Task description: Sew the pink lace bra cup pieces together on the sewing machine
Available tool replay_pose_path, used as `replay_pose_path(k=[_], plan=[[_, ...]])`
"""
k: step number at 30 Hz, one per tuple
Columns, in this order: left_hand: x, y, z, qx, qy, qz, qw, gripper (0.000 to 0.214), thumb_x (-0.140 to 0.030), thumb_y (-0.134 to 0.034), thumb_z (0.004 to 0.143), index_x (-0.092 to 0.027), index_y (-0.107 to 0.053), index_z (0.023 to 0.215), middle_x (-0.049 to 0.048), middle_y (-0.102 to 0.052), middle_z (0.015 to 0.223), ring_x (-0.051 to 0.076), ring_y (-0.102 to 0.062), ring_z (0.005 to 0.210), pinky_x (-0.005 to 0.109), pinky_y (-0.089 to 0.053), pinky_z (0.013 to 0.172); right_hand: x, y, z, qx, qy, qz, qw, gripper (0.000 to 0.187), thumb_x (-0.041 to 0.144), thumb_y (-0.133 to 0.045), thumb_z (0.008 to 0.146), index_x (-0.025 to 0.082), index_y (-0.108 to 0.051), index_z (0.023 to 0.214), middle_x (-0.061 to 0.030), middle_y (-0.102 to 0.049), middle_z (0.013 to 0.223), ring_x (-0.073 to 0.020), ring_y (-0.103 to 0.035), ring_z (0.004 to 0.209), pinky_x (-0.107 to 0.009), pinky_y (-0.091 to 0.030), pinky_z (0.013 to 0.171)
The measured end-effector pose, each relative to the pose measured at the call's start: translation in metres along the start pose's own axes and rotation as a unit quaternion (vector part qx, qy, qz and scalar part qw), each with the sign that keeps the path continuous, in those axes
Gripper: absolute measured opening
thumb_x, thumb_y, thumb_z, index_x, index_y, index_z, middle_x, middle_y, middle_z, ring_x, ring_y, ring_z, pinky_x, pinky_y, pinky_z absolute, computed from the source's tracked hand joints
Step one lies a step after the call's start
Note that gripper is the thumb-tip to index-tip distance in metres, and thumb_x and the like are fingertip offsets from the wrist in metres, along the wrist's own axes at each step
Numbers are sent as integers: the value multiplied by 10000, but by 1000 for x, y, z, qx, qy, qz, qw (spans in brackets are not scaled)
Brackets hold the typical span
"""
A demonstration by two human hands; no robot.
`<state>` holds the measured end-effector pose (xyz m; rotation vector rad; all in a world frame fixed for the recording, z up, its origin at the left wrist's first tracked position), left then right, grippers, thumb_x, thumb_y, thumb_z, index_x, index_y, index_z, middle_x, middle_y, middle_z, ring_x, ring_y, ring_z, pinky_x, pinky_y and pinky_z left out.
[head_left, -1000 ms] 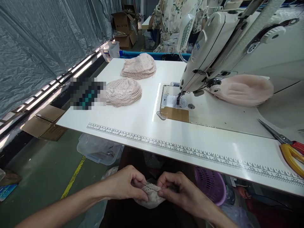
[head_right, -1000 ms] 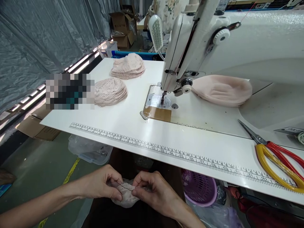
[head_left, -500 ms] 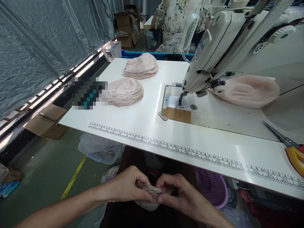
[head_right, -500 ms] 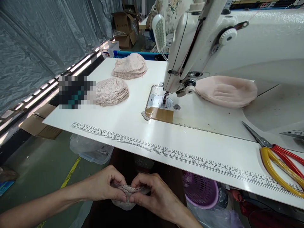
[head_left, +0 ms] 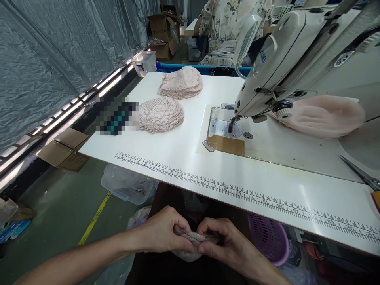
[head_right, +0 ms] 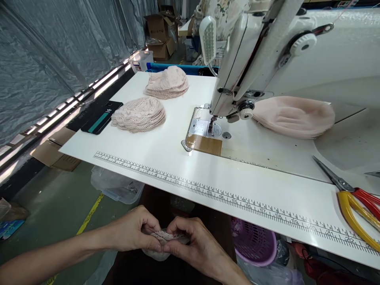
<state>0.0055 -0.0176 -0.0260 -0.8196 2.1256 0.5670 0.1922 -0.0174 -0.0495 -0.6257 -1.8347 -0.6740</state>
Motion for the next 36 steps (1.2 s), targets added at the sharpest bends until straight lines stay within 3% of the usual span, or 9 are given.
replay_pose_path(k=[6,11,17,21,36], plan=[[5,0,2,-5,6,9,1000,325,-373,-745,665,-121,-581,542,-73,-334,483,61,-272,488,204,-184,435,-2,-1,3,-1,14,20,1000,251,397,-644,818,176,-620,702,45,-500,582,-102,-412,567,-217,-306,534],[6,1,3,9,22,-25,999,289,-384,-745,662,-114,-648,626,-61,-409,520,69,-321,512,193,-228,452,-2,0,4,4,18,58,998,352,485,-646,803,168,-597,660,48,-462,552,-99,-385,544,-221,-295,518],[4,4,2,26,34,-52,998,244,-320,-714,676,-120,-626,567,-63,-372,500,67,-312,497,193,-219,451,-3,4,3,-2,-24,59,998,319,475,-637,794,180,-606,677,31,-496,604,-121,-419,599,-226,-329,558],[8,1,3,43,41,-74,995,237,-344,-714,682,-115,-674,637,-43,-463,528,80,-388,509,190,-298,479,-3,4,2,13,-17,68,997,265,424,-653,787,185,-595,689,41,-478,610,-115,-409,600,-223,-335,566],[6,0,3,34,26,-90,995,219,-328,-667,721,-118,-707,671,-45,-455,510,81,-384,501,196,-315,492,-4,-1,4,-12,-3,91,996,317,442,-648,800,156,-609,669,23,-511,588,-116,-430,582,-227,-337,545]])
Point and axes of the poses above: each hand's wrist, its own z-axis towards the middle knuckle, its own y-axis out of the back of the hand, x = y × z, the point moved 2 cm from there along z, towards the middle knuckle
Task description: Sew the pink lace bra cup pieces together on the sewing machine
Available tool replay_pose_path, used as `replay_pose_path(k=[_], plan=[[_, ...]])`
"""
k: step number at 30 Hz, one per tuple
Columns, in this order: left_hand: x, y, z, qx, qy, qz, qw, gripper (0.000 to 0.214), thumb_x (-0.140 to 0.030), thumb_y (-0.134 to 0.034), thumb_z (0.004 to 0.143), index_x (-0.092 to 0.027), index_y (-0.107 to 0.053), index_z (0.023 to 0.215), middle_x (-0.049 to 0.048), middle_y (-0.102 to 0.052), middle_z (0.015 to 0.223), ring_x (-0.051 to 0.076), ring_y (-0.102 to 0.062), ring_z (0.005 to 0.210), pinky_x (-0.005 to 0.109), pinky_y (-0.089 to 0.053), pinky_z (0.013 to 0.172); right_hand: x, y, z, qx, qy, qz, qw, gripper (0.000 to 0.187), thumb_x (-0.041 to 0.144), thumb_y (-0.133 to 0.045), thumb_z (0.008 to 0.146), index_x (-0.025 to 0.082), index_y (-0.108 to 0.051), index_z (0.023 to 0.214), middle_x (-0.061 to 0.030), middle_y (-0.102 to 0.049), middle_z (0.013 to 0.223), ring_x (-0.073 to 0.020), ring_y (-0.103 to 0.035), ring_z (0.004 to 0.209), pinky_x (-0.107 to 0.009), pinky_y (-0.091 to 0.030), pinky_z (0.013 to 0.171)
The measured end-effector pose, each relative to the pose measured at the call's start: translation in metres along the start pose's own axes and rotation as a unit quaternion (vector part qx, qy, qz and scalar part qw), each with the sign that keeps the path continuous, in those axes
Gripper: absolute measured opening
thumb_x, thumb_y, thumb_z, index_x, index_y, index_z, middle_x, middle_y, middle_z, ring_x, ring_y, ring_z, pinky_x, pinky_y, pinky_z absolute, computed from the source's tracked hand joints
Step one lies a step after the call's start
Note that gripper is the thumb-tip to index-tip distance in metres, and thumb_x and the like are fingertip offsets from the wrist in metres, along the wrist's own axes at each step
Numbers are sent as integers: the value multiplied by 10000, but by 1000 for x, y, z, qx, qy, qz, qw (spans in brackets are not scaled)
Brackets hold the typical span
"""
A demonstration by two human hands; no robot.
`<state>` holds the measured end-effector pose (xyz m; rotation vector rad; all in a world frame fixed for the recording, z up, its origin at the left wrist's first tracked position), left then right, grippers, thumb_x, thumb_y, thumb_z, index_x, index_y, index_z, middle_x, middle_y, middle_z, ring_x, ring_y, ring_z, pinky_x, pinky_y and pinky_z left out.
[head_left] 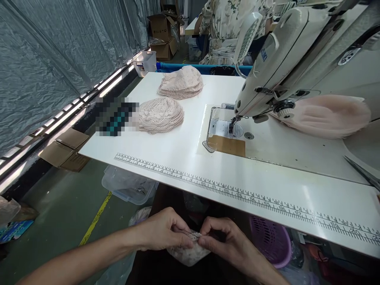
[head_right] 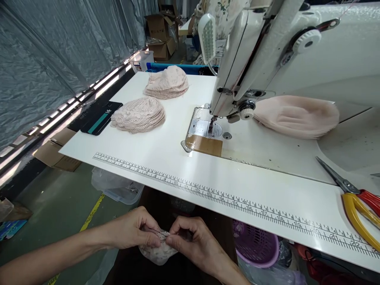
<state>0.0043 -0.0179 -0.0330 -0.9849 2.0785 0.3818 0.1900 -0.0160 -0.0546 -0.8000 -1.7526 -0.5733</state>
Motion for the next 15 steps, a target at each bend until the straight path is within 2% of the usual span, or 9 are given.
replay_pose_path(k=[5,9,15], plan=[[-3,-4,2,-11,-6,22,1000,269,-349,-704,701,-109,-644,594,-68,-324,491,63,-263,494,196,-196,448,4,0,0,-26,21,-60,998,266,371,-610,834,166,-601,664,29,-523,587,-111,-451,579,-216,-337,546],[-4,-6,4,-27,-16,26,999,228,-317,-679,726,-102,-700,653,-50,-385,508,73,-316,520,194,-237,469,4,-1,-2,-27,25,-73,997,237,331,-588,845,169,-596,674,29,-537,590,-108,-472,574,-208,-344,542],[-1,-5,6,-16,-6,-8,1000,250,-330,-700,715,-87,-755,731,-39,-432,502,72,-336,511,191,-260,472,3,1,-6,-28,15,-108,994,200,321,-608,834,178,-587,696,40,-527,602,-103,-445,573,-207,-319,531]])
Point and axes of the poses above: each hand's wrist, its own z-axis towards the middle knuckle, its own y-axis out of the back of the hand, x = y × z, the point moved 2 cm from there along z, towards the middle knuckle
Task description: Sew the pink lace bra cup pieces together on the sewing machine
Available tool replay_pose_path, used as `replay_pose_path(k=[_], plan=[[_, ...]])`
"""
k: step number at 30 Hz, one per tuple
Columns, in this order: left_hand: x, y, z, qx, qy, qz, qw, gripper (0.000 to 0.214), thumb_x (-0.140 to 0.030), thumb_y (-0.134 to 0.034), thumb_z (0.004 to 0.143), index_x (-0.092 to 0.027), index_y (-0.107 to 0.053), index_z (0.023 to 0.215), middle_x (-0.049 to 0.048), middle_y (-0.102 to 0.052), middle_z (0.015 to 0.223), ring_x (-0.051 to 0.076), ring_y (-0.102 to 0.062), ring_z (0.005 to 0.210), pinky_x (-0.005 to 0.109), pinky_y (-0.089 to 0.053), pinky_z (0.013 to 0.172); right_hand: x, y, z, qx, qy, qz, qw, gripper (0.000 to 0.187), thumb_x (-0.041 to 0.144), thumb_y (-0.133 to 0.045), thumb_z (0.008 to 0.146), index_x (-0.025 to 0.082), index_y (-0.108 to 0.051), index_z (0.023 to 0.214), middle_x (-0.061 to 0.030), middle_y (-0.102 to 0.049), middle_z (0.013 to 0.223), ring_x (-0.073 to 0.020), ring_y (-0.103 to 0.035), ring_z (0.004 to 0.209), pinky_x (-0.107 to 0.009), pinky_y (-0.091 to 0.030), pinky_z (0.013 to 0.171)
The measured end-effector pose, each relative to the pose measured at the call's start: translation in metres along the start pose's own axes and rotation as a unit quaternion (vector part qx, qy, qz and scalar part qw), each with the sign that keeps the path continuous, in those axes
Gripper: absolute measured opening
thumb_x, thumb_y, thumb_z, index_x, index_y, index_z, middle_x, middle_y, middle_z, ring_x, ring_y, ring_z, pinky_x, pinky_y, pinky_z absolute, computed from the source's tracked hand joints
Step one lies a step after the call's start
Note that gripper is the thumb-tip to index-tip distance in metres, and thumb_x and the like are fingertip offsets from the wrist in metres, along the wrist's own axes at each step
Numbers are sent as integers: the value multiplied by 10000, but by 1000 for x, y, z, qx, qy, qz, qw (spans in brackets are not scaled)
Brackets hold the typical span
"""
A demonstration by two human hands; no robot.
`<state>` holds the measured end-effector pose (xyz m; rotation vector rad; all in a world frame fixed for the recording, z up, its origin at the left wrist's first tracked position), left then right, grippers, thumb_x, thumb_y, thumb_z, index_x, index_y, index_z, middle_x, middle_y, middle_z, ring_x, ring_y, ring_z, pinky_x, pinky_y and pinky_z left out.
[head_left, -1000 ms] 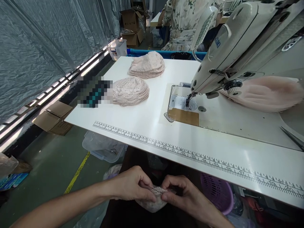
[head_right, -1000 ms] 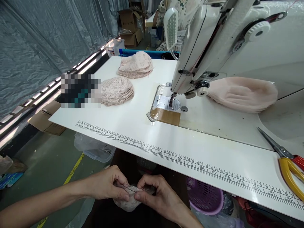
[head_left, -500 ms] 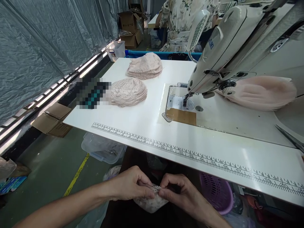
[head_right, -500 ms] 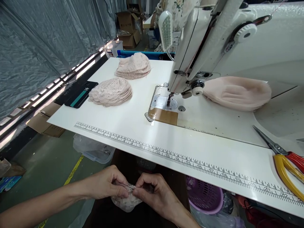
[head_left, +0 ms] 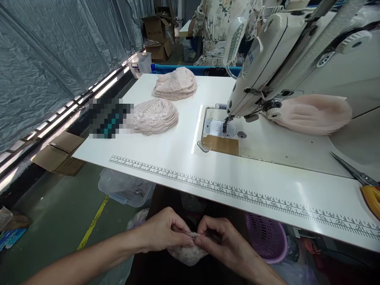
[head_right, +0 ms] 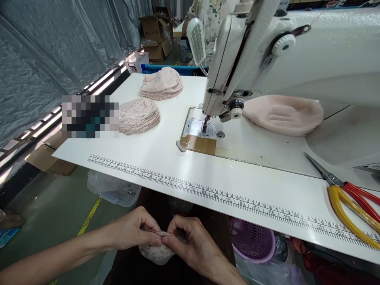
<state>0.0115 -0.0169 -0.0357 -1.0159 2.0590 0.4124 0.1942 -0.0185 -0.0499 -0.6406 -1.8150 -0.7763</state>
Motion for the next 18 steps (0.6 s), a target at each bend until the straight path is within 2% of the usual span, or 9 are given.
replay_pose_path(k=[8,13,18], plan=[[-4,-4,4,11,-5,-49,999,207,-309,-722,701,-116,-769,759,-45,-447,501,65,-320,505,184,-256,473,2,5,-7,-13,12,15,1000,176,312,-604,851,189,-565,730,39,-545,649,-108,-477,614,-201,-341,560],[-7,-6,4,2,15,-27,1000,226,-316,-726,690,-112,-771,778,-43,-454,489,65,-325,493,184,-243,461,2,5,-11,-6,14,16,1000,167,321,-617,840,192,-558,752,46,-516,654,-102,-447,605,-201,-325,550],[-6,-7,1,-4,18,-26,999,219,-312,-736,682,-106,-763,751,-22,-516,526,78,-396,513,191,-316,496,-1,5,-11,4,5,17,1000,222,372,-566,881,191,-578,754,36,-512,656,-114,-441,622,-222,-317,564]])
Point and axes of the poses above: each hand's wrist, its own z-axis towards the middle knuckle, its own y-axis out of the back of the hand, x = y × z, the point moved 2 cm from there along z, towards the middle knuckle
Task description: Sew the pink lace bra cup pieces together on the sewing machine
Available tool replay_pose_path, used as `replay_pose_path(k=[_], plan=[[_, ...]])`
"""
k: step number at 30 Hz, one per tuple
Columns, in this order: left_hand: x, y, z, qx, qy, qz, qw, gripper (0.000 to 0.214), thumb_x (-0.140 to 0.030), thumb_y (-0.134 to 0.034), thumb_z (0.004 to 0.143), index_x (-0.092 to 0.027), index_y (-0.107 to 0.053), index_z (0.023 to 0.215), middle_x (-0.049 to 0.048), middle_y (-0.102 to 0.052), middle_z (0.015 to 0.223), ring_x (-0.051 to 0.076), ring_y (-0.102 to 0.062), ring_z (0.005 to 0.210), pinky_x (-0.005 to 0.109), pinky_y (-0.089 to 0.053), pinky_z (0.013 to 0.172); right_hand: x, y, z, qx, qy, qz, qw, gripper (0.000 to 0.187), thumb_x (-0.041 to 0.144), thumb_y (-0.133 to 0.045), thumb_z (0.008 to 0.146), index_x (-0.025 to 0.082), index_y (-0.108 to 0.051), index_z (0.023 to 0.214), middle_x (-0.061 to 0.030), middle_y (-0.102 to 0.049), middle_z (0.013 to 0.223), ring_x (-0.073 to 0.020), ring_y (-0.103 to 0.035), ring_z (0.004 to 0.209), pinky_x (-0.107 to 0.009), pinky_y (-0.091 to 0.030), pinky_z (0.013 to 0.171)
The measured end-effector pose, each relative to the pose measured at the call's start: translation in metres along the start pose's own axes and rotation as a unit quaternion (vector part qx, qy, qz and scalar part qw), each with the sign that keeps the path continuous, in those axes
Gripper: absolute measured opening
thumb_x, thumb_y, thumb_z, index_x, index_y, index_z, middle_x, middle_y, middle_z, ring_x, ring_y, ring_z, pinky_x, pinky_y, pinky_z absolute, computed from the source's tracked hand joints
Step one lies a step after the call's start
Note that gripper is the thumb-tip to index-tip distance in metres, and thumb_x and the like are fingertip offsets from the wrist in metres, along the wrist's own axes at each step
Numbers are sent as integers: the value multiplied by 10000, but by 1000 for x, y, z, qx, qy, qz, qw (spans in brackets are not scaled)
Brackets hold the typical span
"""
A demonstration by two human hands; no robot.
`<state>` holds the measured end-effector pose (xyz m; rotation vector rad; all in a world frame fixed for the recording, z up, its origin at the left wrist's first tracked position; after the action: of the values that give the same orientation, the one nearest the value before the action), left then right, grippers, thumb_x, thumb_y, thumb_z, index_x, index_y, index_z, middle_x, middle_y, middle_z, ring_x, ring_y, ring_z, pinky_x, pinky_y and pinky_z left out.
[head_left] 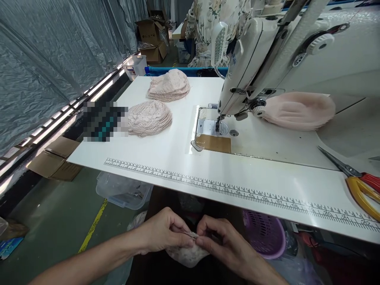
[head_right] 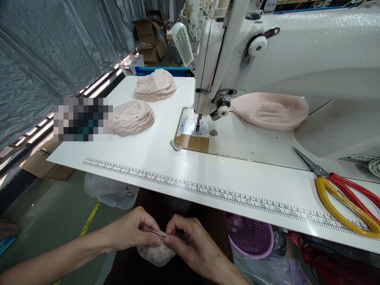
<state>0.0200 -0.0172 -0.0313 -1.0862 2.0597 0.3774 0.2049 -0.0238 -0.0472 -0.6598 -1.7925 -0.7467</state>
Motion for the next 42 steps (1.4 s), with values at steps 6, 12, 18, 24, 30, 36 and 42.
replay_pose_path(k=[6,12,18,24,30,36,42], plan=[[-5,4,-5,37,-14,6,999,206,-305,-664,770,-117,-747,757,-33,-477,546,74,-361,538,187,-301,514,-3,6,0,38,-4,122,992,253,388,-569,879,169,-550,754,37,-462,661,-101,-376,607,-216,-298,539],[-4,4,-4,33,-7,49,998,231,-328,-648,775,-118,-747,780,-30,-458,551,78,-326,532,198,-256,493,-3,2,2,52,-9,90,995,280,426,-569,875,161,-578,785,42,-438,643,-96,-354,588,-216,-271,516],[-2,5,-5,29,-14,72,997,276,-377,-632,784,-127,-748,770,-38,-431,528,80,-305,523,198,-260,491,-6,-2,5,51,-14,76,996,257,393,-603,858,161,-577,749,42,-462,620,-95,-383,582,-210,-288,522],[-4,6,-5,31,-14,72,997,208,-307,-631,769,-134,-740,729,-44,-459,523,73,-302,506,190,-287,500,-2,4,4,101,-5,111,989,422,499,-420,945,152,-583,769,42,-385,635,-90,-318,570,-212,-248,496],[1,7,-4,43,-19,72,996,256,-355,-630,786,-126,-732,733,-48,-418,512,76,-306,501,196,-267,482,-1,-2,8,64,-40,100,992,333,476,-702,767,166,-589,715,60,-449,577,-85,-371,546,-196,-276,489],[2,8,-8,74,10,33,997,189,-275,-799,604,-140,-728,716,-38,-548,566,88,-434,553,183,-336,537,-4,0,8,79,-46,150,984,341,455,-703,768,148,-578,685,45,-465,604,-93,-391,581,-204,-301,529],[4,6,-8,64,-3,68,996,127,-247,-751,650,-153,-750,735,-33,-586,578,89,-456,548,177,-339,532,-4,-7,9,113,-48,146,982,325,448,-723,744,139,-628,716,40,-501,602,-90,-416,567,-205,-323,533]])
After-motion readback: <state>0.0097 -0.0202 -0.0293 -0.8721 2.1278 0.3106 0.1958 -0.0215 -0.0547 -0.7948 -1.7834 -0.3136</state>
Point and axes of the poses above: each hand's wrist, its own z-axis towards the middle knuckle, its own y-axis out of the back of the hand, x = y × z, the point moved 2 cm from there along z, towards the middle knuckle
